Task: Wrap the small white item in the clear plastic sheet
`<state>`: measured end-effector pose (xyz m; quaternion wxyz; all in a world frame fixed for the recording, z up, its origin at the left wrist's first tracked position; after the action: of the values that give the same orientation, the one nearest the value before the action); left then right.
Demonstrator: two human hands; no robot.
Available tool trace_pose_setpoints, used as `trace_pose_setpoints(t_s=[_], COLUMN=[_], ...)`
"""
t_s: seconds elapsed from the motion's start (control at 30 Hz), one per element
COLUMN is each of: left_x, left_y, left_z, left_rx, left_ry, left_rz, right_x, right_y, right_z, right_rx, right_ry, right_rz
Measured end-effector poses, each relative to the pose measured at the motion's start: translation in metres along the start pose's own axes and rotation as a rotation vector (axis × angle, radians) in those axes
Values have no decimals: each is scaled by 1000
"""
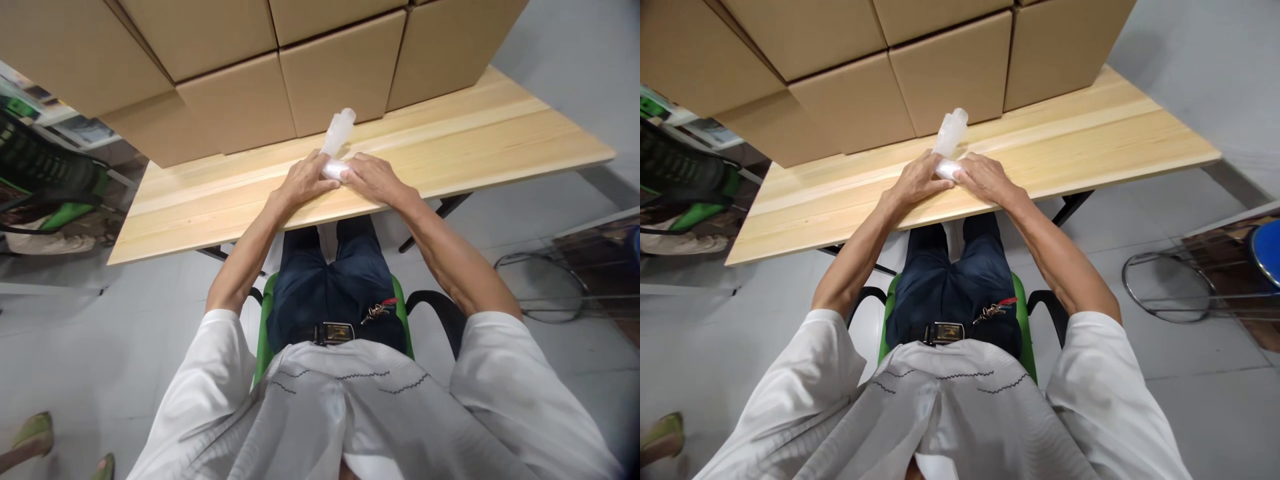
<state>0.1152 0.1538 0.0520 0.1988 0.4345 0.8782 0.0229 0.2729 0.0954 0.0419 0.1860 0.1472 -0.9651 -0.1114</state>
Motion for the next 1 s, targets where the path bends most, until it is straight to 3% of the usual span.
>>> trace_pose_setpoints(t_s=[0.23, 0.47, 0.7, 0.83, 1.0], left_x=[-4, -13, -21, -10, 15], left_y=[-9, -1, 10, 13, 24], left_z=[0, -4, -6, -26, -57], left_rx=[21, 101, 140, 80, -106], left_ry=[-11, 146, 138, 0, -59], left_rz=[6, -48, -35, -44, -74], right_x=[17, 16, 24, 24, 9], right_y=[8, 1, -2, 6, 26], right_z=[1, -1, -13, -18, -10], right_rx=[30, -56, -23, -35, -179], right_ry=[161, 204, 198, 302, 659], right_rz=[-98, 53, 9, 18, 269])
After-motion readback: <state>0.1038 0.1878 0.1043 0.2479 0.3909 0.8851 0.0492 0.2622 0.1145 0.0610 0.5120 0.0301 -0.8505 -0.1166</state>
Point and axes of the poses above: each hand's wrist, its own y-axis towards the middle knuckle, its own z-axis out of the palm, x = y × z, the point moved 10 cm from there along y, towards the middle knuckle, and after that the axes turned 2 degrees about z, right-handed, at the moved point
